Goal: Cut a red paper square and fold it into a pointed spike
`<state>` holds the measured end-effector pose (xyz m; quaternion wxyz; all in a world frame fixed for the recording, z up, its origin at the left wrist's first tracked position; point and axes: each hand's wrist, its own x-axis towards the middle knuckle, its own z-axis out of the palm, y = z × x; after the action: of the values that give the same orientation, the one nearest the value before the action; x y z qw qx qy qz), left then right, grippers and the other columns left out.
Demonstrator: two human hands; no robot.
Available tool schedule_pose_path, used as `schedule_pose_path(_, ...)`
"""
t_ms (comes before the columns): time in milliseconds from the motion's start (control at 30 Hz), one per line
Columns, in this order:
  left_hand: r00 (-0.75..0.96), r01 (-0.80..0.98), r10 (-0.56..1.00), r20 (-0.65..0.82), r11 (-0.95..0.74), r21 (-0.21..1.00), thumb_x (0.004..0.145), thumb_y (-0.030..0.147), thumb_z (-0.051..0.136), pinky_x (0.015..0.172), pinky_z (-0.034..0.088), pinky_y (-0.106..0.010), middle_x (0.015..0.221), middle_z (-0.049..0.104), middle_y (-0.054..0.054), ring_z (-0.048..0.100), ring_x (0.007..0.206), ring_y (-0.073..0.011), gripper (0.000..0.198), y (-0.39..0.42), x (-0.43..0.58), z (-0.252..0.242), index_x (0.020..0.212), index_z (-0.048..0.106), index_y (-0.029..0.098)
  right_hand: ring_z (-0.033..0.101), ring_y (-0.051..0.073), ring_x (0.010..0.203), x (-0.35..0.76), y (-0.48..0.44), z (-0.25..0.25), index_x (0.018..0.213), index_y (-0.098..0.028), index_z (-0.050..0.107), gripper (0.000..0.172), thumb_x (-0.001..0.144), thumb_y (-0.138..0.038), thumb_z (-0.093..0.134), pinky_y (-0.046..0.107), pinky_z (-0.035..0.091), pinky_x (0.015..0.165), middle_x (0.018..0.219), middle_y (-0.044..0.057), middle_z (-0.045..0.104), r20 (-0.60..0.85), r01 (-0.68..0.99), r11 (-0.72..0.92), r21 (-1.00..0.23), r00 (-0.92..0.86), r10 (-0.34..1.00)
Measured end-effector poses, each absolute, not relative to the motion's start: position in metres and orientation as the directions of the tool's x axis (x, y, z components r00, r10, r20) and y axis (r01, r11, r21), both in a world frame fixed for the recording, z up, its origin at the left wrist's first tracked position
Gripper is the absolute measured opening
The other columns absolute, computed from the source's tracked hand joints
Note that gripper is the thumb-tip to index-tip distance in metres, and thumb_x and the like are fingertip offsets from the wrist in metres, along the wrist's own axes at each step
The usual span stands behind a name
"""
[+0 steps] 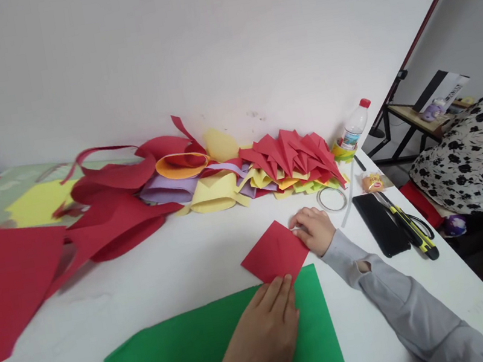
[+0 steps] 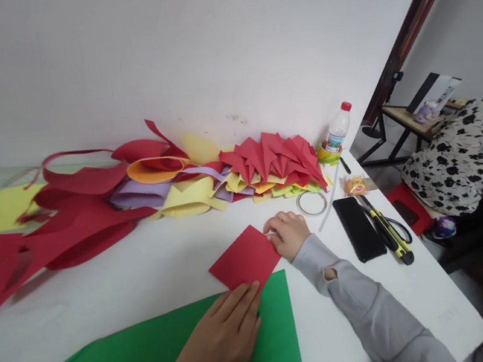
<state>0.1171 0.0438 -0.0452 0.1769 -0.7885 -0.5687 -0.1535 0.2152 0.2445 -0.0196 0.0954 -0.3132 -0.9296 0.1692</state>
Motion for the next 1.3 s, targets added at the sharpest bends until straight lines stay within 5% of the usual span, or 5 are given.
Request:
schedule_pose_path(500,0.392,0.92,0.813,0.43,-0.34,-0.197,0.079,0.015,0.051,0.089,0.048,-0.044,0.104,0.073,-0.019,0.065,0.101,-0.0314,0.027,0.023,0.127,-0.041,0.096,0.07,0.009,0.052,0.022,0.099,0.217,0.244,-0.022,0.099,-0.028,0.065,0.014,0.087,-0.024,0.06,0.036,0.034,0.083,0.102,0.002,0.062,0.113,0.534,0.754,-0.383,-0.783,0.612)
schedule_pose_path(700,0.277,0.921,0.811,0.515,-0.377,0.099,0.087,0.01,0.048,0.081,0.053,-0.037,0.089,0.074,-0.008,0.066,0.084,-0.0215,0.022,0.047,0.092,-0.028,0.091,0.068,0.017,0.052,0.022,0.098,0.219,0.245,-0.027,0.097,-0.026,0.066,0.011,0.089,-0.023,0.059,0.035,0.033,0.081,0.099,0.003,0.063,0.17,0.491,0.778,-0.392,-0.792,0.586)
schedule_pose_path(767,0.203,0.926,0.83,0.519,-0.336,0.175,0.089,0.014,0.05,0.086,0.053,-0.039,0.101,0.073,-0.009,0.065,0.096,-0.0232,0.021,0.06,0.063,-0.02,0.1,0.067,0.018,0.053,0.022,0.096,0.221,0.246,-0.028,0.096,-0.025,0.066,0.011,0.092,-0.025,0.056,0.036,0.034,0.082,0.097,0.004,0.064,0.226,0.453,0.795,-0.404,-0.792,0.567)
schedule_pose_path(967,0.116,0.955,0.925,0.363,-0.204,0.214,0.08,0.025,0.066,0.085,0.054,-0.042,0.11,0.071,-0.011,0.065,0.099,-0.0276,0.028,0.072,0.012,-0.01,0.107,0.064,0.016,0.055,0.021,0.095,0.226,0.234,-0.024,0.095,-0.023,0.069,0.024,0.094,-0.042,0.055,0.037,0.038,0.084,0.099,0.007,0.066,0.444,0.14,0.925,-0.353,-0.845,0.297)
schedule_pose_path(1300,0.117,0.937,0.971,0.207,-0.177,0.301,0.083,0.015,0.059,0.083,0.052,-0.04,0.101,0.073,-0.007,0.066,0.092,-0.0242,0.018,0.069,0.025,0.002,0.1,0.066,0.019,0.06,0.021,0.097,0.223,0.227,-0.029,0.095,-0.025,0.071,0.031,0.084,-0.053,0.066,0.037,0.041,0.085,0.102,0.006,0.067,0.316,0.02,0.959,-0.283,-0.942,0.113)
